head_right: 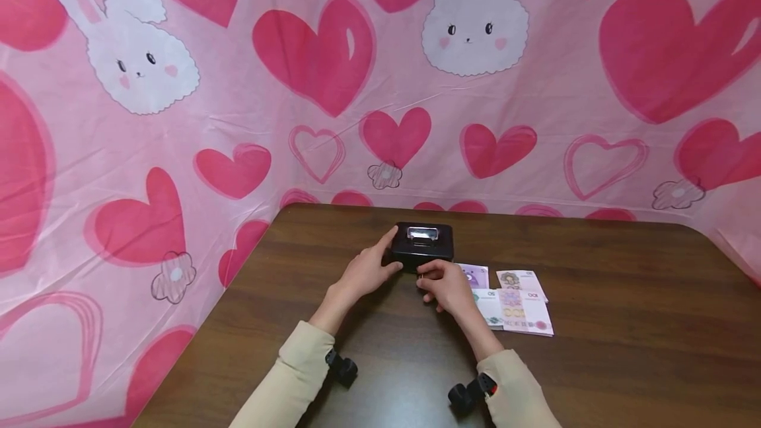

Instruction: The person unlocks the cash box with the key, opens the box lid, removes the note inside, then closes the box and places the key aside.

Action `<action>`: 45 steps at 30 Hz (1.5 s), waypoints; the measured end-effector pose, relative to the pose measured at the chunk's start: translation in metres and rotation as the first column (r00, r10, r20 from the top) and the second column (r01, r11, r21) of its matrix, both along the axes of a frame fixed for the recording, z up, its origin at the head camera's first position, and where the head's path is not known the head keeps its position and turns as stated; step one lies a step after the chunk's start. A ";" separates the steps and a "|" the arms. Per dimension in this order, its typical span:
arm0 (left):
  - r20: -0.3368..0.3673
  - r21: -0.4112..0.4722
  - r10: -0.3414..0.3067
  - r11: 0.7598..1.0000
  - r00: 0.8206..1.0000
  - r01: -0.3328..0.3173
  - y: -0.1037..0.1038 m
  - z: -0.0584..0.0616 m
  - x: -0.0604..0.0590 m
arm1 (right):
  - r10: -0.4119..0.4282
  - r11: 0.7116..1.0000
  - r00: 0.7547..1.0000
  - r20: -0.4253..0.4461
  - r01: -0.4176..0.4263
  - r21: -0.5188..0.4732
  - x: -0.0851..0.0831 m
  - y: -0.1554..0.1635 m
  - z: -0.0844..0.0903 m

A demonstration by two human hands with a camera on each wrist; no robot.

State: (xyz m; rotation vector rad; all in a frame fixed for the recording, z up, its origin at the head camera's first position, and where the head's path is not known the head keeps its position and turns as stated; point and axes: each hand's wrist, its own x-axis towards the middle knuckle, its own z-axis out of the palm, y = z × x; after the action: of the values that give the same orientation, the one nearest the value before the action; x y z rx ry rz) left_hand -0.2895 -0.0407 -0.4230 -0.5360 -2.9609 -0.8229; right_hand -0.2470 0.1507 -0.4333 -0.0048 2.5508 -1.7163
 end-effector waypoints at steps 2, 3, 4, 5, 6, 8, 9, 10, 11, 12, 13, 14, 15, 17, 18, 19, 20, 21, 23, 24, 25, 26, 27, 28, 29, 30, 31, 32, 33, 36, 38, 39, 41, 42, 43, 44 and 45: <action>-0.014 -0.003 -0.020 1.000 1.000 0.020 0.000 0.000 0.000 | -0.017 1.000 1.000 0.000 0.017 0.004 0.000 -0.001 -0.001; -0.020 -0.010 -0.027 1.000 0.999 0.027 0.000 0.000 -0.001 | -0.025 1.000 1.000 0.004 0.025 0.006 0.000 -0.001 -0.001; -0.026 -0.018 -0.032 0.999 0.999 0.032 0.000 0.000 -0.001 | -0.034 0.999 0.999 0.010 0.034 0.003 0.000 -0.002 -0.001; -0.031 -0.023 -0.036 0.999 0.999 0.036 0.000 0.000 -0.001 | -0.042 0.999 0.999 0.016 0.042 0.002 0.000 -0.002 -0.001; -0.038 -0.021 -0.039 0.999 0.999 0.038 0.000 0.000 -0.002 | -0.049 0.999 0.999 0.024 0.049 -0.002 0.001 -0.003 -0.001; -0.052 -0.014 -0.050 0.999 0.997 0.050 0.000 0.000 -0.002 | -0.061 0.998 0.997 0.042 0.061 -0.009 0.002 -0.004 -0.001; -0.058 -0.015 -0.062 0.998 0.996 0.061 0.000 0.001 -0.002 | -0.064 0.998 0.997 0.052 0.065 -0.011 0.002 -0.004 -0.001; -0.068 -0.014 -0.077 0.997 0.995 0.076 0.001 0.001 -0.003 | -0.066 0.998 0.996 0.060 0.067 -0.014 0.002 -0.004 -0.001; -0.079 -0.019 -0.091 0.996 0.993 0.090 0.001 0.001 -0.003 | -0.066 0.998 0.995 0.070 0.067 -0.016 0.002 -0.004 -0.001; -0.091 -0.024 -0.105 0.994 0.990 0.103 0.001 0.001 -0.003 | -0.064 0.998 0.995 0.080 0.066 -0.020 0.002 -0.004 0.000; -0.100 -0.028 -0.115 0.993 0.988 0.113 0.002 0.001 -0.003 | -0.062 0.998 0.994 0.091 0.064 -0.024 0.002 -0.005 0.000; -0.110 -0.036 -0.122 0.992 0.986 0.119 0.002 0.001 -0.003 | -0.058 0.998 0.993 0.101 0.061 -0.026 0.002 -0.005 0.001; -0.121 -0.045 -0.125 0.992 0.985 0.121 0.002 0.000 -0.003 | -0.053 0.998 0.993 0.109 0.056 -0.030 0.002 -0.005 0.001; -0.134 -0.056 -0.123 0.992 0.983 0.116 0.003 0.000 -0.003 | -0.045 0.998 0.991 0.123 0.050 -0.035 0.002 -0.004 0.002; -0.138 -0.057 -0.120 0.992 0.983 0.113 0.003 0.001 -0.002 | -0.042 0.998 0.991 0.126 0.046 -0.034 0.002 -0.004 0.003; -0.142 -0.058 -0.115 0.993 0.983 0.108 0.003 0.001 -0.002 | -0.037 0.999 0.991 0.126 0.042 -0.035 0.002 -0.003 0.003; -0.147 -0.063 -0.110 0.993 0.983 0.102 0.004 0.002 -0.001 | -0.031 0.999 0.992 0.124 0.036 -0.034 0.002 -0.003 0.003; -0.150 -0.065 -0.105 0.993 0.983 0.096 0.004 0.003 -0.001 | -0.027 0.999 0.992 0.123 0.031 -0.035 0.001 -0.003 0.003; -0.156 -0.067 -0.094 0.994 0.983 0.085 0.005 0.004 0.000 | -0.018 0.999 0.993 0.119 0.022 -0.039 0.001 -0.002 0.004; -0.162 -0.069 -0.089 0.994 0.983 0.079 0.005 0.004 0.000 | -0.011 0.999 0.993 0.116 0.016 -0.040 0.001 -0.002 0.004; -0.163 -0.071 -0.084 0.995 0.983 0.073 0.005 0.005 0.000 | -0.006 0.999 0.993 0.117 0.011 -0.043 0.001 -0.002 0.004; -0.163 -0.072 -0.080 0.995 0.983 0.069 0.005 0.005 0.000 | 0.002 0.999 0.993 0.115 0.003 -0.042 0.001 -0.001 0.005; -0.165 -0.071 -0.079 0.995 0.983 0.068 0.005 0.005 0.000 | 0.006 0.999 0.993 0.117 -0.001 -0.042 0.001 -0.001 0.005; -0.164 -0.072 -0.078 0.995 0.983 0.067 0.005 0.005 0.000 | 0.009 0.999 0.993 0.116 -0.005 -0.041 0.001 -0.001 0.006; -0.162 -0.073 -0.077 0.995 0.984 0.066 0.005 0.005 0.000 | 0.011 0.999 0.993 0.115 -0.007 -0.039 0.001 -0.001 0.005; -0.159 -0.074 -0.078 0.995 0.984 0.067 0.004 0.005 0.000 | 0.014 0.999 0.994 0.111 -0.010 -0.035 0.001 -0.001 0.006; -0.156 -0.076 -0.079 0.995 0.985 0.068 0.004 0.005 0.000 | 0.017 1.000 0.995 0.101 -0.015 -0.028 0.001 -0.001 0.006; -0.159 -0.076 -0.080 0.995 0.984 0.068 0.004 0.005 0.000 | 0.022 1.000 0.996 0.086 -0.021 -0.013 0.002 -0.001 0.006; -0.158 -0.076 -0.080 0.995 0.984 0.069 0.004 0.005 0.000 | 0.021 1.000 0.997 0.071 -0.021 0.002 0.002 -0.002 0.005; -0.156 -0.072 -0.078 0.995 0.985 0.067 0.003 0.005 0.001 | 0.032 0.997 0.999 0.008 -0.032 0.066 0.002 -0.003 0.004; -0.154 -0.069 -0.075 0.995 0.985 0.065 0.003 0.005 0.001 | 0.033 0.994 0.999 -0.027 -0.030 0.106 0.002 -0.004 0.004; -0.150 -0.069 -0.074 0.996 0.986 0.064 0.003 0.005 0.002 | 0.031 0.992 0.999 -0.039 -0.026 0.120 0.002 -0.005 0.003; -0.150 -0.068 -0.073 0.996 0.986 0.064 0.003 0.004 0.001 | 0.029 0.990 0.998 -0.058 -0.021 0.142 0.002 -0.005 0.003; -0.149 -0.070 -0.074 0.995 0.986 0.064 0.003 0.003 0.001 | 0.023 0.988 0.998 -0.065 -0.013 0.151 0.002 -0.005 0.003; -0.150 -0.072 -0.075 0.995 0.986 0.065 0.003 0.003 0.001 | 0.017 0.988 0.997 -0.071 -0.006 0.157 0.003 -0.005 0.004; -0.154 -0.073 -0.076 0.995 0.985 0.065 0.003 0.002 0.000 | 0.009 0.987 0.997 -0.077 0.004 0.163 0.003 -0.005 0.004; -0.157 -0.073 -0.077 0.995 0.985 0.066 0.003 0.002 0.000 | 0.003 0.985 0.997 -0.082 0.011 0.171 0.004 -0.004 0.004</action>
State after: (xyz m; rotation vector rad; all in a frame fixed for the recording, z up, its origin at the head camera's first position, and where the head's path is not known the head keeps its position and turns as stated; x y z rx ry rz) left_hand -0.2895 -0.0373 -0.4210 -0.6809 -2.8454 -0.6522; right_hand -0.2434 0.1462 -0.4290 -0.0624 2.7504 -1.5227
